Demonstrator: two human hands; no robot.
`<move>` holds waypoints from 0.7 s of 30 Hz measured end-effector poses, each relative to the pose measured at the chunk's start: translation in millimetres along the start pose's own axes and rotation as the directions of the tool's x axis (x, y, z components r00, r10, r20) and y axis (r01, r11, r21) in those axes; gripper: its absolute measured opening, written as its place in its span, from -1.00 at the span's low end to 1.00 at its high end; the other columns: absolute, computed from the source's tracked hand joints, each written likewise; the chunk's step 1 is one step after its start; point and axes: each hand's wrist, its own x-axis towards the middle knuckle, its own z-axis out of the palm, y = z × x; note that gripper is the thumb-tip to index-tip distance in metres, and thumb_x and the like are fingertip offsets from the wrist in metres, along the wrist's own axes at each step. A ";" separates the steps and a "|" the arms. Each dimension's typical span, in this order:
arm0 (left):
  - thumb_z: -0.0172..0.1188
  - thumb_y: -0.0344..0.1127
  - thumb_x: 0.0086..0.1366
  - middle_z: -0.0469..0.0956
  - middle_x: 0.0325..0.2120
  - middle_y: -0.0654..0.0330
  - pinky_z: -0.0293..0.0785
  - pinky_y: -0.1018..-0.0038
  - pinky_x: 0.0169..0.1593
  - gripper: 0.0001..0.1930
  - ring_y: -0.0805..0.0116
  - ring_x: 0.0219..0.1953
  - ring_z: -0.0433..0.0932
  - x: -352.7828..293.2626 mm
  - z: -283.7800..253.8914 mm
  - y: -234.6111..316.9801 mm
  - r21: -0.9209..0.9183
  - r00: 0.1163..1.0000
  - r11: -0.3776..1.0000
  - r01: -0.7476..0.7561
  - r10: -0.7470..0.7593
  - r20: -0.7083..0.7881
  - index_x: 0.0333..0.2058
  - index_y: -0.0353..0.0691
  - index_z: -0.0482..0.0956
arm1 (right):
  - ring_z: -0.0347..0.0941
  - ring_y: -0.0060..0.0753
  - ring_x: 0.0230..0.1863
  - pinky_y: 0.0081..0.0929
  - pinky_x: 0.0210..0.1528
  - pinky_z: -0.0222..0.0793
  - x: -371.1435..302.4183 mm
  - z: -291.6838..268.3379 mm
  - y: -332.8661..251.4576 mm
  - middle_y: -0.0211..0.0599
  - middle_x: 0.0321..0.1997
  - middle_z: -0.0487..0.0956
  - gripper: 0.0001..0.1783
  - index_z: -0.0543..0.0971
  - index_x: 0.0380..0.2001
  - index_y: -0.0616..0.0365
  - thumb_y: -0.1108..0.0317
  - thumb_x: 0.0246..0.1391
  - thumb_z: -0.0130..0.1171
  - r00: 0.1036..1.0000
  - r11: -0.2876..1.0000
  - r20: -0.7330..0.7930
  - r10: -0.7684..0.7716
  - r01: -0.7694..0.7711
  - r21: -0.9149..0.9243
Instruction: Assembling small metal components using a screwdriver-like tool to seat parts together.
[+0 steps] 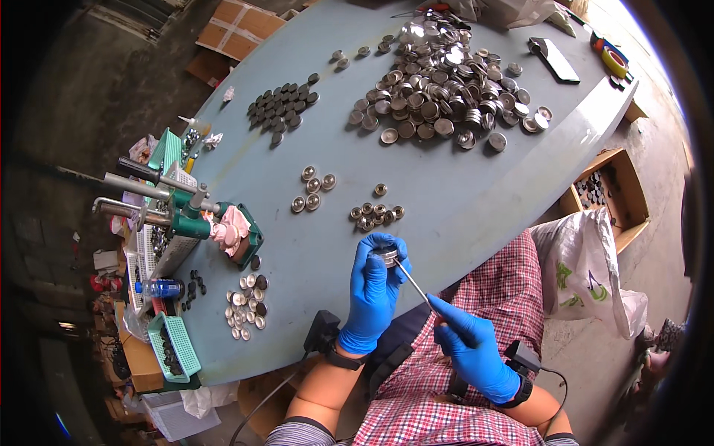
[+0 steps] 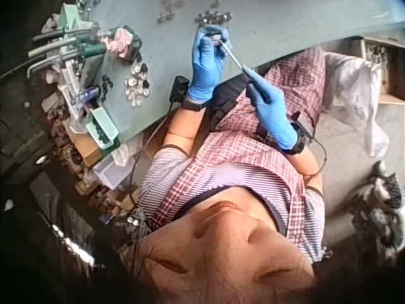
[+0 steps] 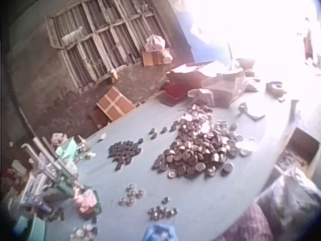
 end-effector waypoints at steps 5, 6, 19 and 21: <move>-0.03 0.00 0.39 0.39 -0.25 0.19 0.34 0.54 -0.19 -0.57 0.49 -0.32 0.34 3.3 0.4 4.3 0.027 1.000 0.999 -0.023 0.023 -0.007 0.01 -0.24 0.30 | 0.24 -0.74 -0.54 -0.72 -0.47 0.23 -0.5 8.5 -11.4 -0.51 -0.49 0.41 -0.54 0.36 0.21 0.16 0.54 0.24 -0.04 0.984 0.941 0.058 0.167 -0.177 0.290; -0.03 0.00 0.39 0.39 -0.25 0.19 0.34 0.54 -0.19 -0.57 0.49 -0.32 0.34 3.9 -1.4 3.6 0.026 1.000 0.999 -0.024 0.024 -0.009 0.01 -0.24 0.30 | 0.21 -0.76 -0.54 -0.75 -0.48 0.20 0.3 8.6 -12.8 -0.52 -0.49 0.39 -0.55 0.35 0.21 0.17 0.53 0.25 -0.06 0.976 0.904 0.072 0.206 -0.218 0.367; -0.12 0.00 0.44 0.47 -0.27 0.24 0.35 0.55 -0.25 -0.65 0.53 -0.30 0.39 4.6 -4.7 -18.8 -0.031 0.973 0.996 -0.080 0.072 -0.222 -0.07 -0.15 0.38 | 0.17 -0.81 -0.49 -0.80 -0.44 0.15 9.0 37.3 14.9 -0.60 -0.46 0.38 -0.56 0.37 0.21 0.16 0.48 0.26 -0.03 0.988 0.948 -0.015 0.155 -0.145 0.283; -0.13 0.00 0.45 0.48 -0.27 0.25 0.36 0.55 -0.25 -0.65 0.54 -0.29 0.40 4.5 -5.7 -21.0 0.014 0.959 0.996 -0.092 0.092 -0.269 -0.07 -0.15 0.39 | 0.17 -0.81 -0.49 -0.80 -0.44 0.16 10.0 39.9 16.0 -0.60 -0.46 0.37 -0.56 0.37 0.21 0.17 0.48 0.26 -0.03 0.988 0.954 -0.021 0.153 -0.142 0.265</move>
